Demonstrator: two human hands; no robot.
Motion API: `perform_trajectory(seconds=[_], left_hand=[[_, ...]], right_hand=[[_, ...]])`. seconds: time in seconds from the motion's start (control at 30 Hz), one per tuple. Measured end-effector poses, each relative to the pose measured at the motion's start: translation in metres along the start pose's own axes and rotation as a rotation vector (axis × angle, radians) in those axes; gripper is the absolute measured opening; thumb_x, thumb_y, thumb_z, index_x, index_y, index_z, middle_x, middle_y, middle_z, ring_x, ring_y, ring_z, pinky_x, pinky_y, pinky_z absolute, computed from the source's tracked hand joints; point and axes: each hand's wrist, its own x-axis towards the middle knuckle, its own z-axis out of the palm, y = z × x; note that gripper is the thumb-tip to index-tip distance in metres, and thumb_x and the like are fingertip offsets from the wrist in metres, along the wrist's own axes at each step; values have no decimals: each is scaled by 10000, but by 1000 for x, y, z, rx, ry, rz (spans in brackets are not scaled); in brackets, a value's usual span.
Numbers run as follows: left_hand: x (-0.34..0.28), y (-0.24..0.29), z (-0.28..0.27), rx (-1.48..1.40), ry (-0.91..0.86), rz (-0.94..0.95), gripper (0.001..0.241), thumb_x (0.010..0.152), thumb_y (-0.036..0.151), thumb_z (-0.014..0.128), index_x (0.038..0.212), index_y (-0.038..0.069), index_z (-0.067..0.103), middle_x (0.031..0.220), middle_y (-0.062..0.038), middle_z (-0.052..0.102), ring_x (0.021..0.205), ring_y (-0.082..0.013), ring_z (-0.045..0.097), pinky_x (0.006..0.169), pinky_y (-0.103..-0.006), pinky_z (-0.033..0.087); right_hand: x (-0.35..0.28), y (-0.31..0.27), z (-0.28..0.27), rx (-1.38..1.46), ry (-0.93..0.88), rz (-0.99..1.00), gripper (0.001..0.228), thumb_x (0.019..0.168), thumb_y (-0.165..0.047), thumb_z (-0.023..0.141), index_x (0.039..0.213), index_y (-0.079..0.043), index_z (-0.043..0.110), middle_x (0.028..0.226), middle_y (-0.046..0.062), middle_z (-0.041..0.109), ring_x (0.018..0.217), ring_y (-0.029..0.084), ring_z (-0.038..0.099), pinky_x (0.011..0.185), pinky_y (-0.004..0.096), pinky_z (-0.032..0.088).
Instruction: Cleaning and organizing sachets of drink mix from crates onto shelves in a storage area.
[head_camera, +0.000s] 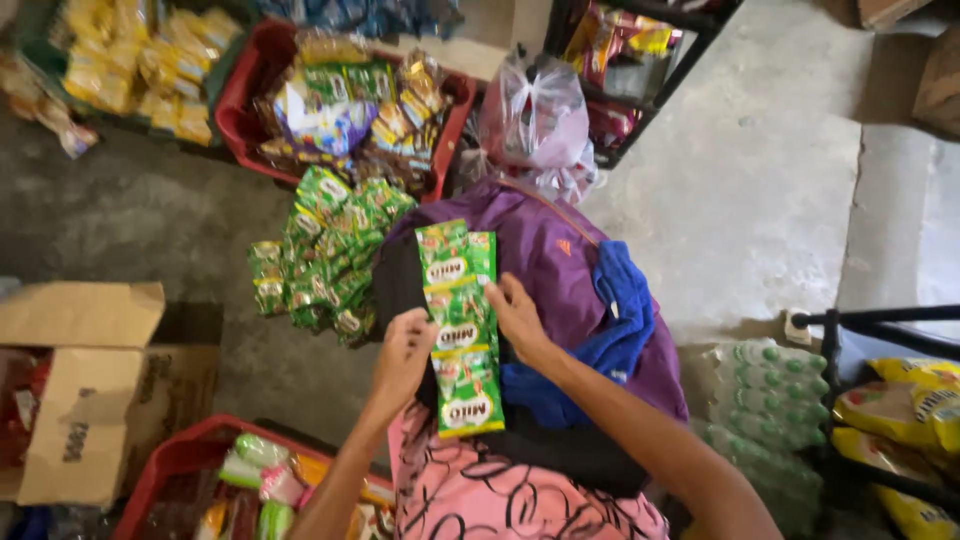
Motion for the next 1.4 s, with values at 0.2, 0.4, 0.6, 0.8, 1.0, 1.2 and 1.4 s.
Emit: perform_trajectory(seconds=[0.2, 0.4, 0.6, 0.8, 1.0, 1.2, 1.4], left_hand=[[86, -113, 77, 584, 312, 180, 662, 987, 392, 539, 1458, -64, 448, 1200, -260, 578, 1041, -410, 551, 1005, -521, 386], [73, -75, 90, 606, 253, -77, 665, 979, 413, 528, 1516, 52, 376, 1375, -220, 488, 1164, -449, 476, 963, -618, 410], [61, -70, 84, 464, 294, 12, 676, 961, 433, 537, 1471, -1, 450, 1319, -245, 551, 1152, -429, 526, 1048, -539, 375], [53, -57, 81, 324, 363, 34, 692, 925, 409, 584, 1465, 1, 444, 1338, -261, 543, 1132, -438, 518, 1021, -514, 407], [94, -43, 22, 565, -85, 517, 888, 852, 453, 683, 1573, 53, 354, 1447, -380, 425, 1396, -538, 382, 1143, -605, 278], [87, 117, -17, 857, -660, 494, 1504, 469, 899, 630, 1651, 177, 43, 1653, -230, 238, 1550, -425, 93, 1197, -669, 9], [34, 187, -18, 432, -624, 125, 1333, 603, 469, 922, 1622, 319, 74, 1470, -315, 476, 1327, -540, 455, 1146, -606, 349]], right_hand=[[26, 19, 24, -283, 98, -26, 454, 942, -432, 545, 1168, -50, 639, 998, 167, 715, 816, 299, 660, 753, 420, 534], [27, 20, 33, -261, 93, -1, 452, 955, -214, 488, 1367, -53, 576, 1160, 151, 711, 972, 286, 666, 870, 386, 517], [1, -25, 16, 101, -130, 326, 419, 929, -285, 631, 1218, 13, 679, 1012, 132, 731, 802, 180, 658, 702, 304, 541], [-28, -10, -1, 169, -306, 93, 976, 788, -45, 754, 1589, -98, 199, 1428, 172, 554, 1163, 237, 617, 965, 334, 533], [-9, -4, 8, 255, -238, 255, 946, 696, -14, 931, 1488, -15, 414, 1087, 197, 662, 888, 314, 702, 670, 479, 626], [2, -115, -9, -579, -795, -53, 586, 650, -206, 895, 1180, -26, 720, 1076, 171, 761, 960, 294, 698, 808, 412, 595], [-14, -217, -1, -1192, -1042, -210, 725, 634, -486, 870, 1208, -166, 565, 1183, 150, 732, 1161, 402, 664, 978, 538, 525]])
